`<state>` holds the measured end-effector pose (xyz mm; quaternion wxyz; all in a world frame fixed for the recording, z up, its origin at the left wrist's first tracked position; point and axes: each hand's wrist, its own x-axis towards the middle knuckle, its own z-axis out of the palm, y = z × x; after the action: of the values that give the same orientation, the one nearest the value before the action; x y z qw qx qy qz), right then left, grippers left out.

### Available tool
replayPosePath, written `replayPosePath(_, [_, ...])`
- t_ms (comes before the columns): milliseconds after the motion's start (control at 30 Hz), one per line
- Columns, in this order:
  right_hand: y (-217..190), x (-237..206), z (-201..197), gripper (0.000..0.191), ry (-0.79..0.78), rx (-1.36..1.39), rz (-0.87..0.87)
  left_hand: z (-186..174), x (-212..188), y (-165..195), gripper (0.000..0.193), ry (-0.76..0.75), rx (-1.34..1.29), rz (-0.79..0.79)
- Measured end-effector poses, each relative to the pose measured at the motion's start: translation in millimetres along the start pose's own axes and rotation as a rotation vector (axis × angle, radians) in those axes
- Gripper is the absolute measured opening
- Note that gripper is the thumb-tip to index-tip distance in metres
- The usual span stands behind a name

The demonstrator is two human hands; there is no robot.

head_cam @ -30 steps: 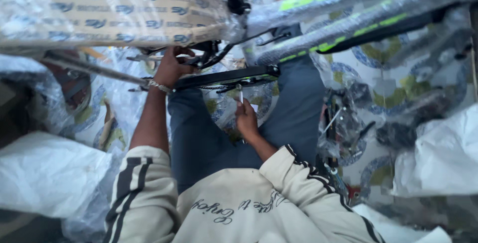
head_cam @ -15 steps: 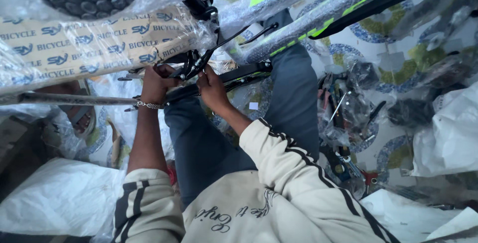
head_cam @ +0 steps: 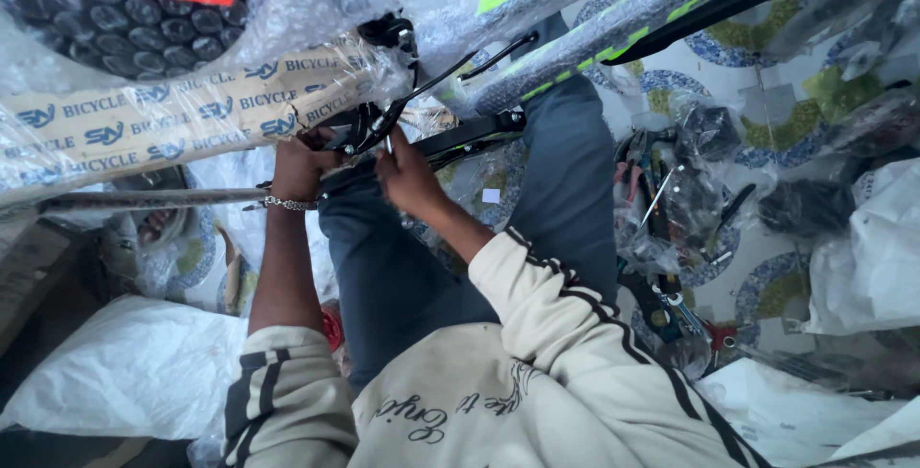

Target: The person unboxes and assembles a new bicycle by removing plastic wrappings, attaching mudguards, adjusting nuts and bolts with a wrench, and connecting brake cables.

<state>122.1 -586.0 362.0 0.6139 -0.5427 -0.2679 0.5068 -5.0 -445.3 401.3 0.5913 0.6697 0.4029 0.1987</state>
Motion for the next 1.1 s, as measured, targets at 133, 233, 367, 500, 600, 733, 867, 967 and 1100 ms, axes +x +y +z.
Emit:
replayPosePath(133, [14, -20, 23, 0.073, 0.099, -0.162, -0.036, 4, -2, 5, 0.055, 0.029, -0.078, -0.015])
replayPosePath(233, [28, -33, 40, 0.071, 0.223, -0.337, -0.223, 7, -4, 4, 0.055, 0.057, -0.158, -0.014])
replayPosePath(367, [37, -36, 50, 0.067, 0.307, -0.330, -0.191, 8, -4, 0, 0.048, 0.079, -0.123, -0.041])
replayPosePath(500, [38, -32, 55, 0.064, 0.377, -0.339, -0.250, 5, -2, -2, 0.042, 0.033, -0.110, -0.055])
replayPosePath(600, [40, -30, 60, 0.062, 0.378, -0.307, -0.310, 2, -3, -5, 0.043, 0.082, -0.100, -0.099])
replayPosePath(733, [42, -29, 62, 0.060, 0.400, -0.324, -0.310, 2, -3, -6, 0.050, 0.075, -0.146, -0.021])
replayPosePath(867, [31, -30, 60, 0.059, 0.402, -0.329, -0.301, 5, -3, 1, 0.045, 0.068, -0.112, -0.062])
replayPosePath(967, [24, -33, 59, 0.059, 0.419, -0.369, -0.315, 5, -4, 6, 0.040, 0.043, -0.012, -0.017])
replayPosePath(1100, [37, -31, 59, 0.060, 0.410, -0.361, -0.336, 3, -3, 0, 0.045, 0.039, -0.112, -0.036])
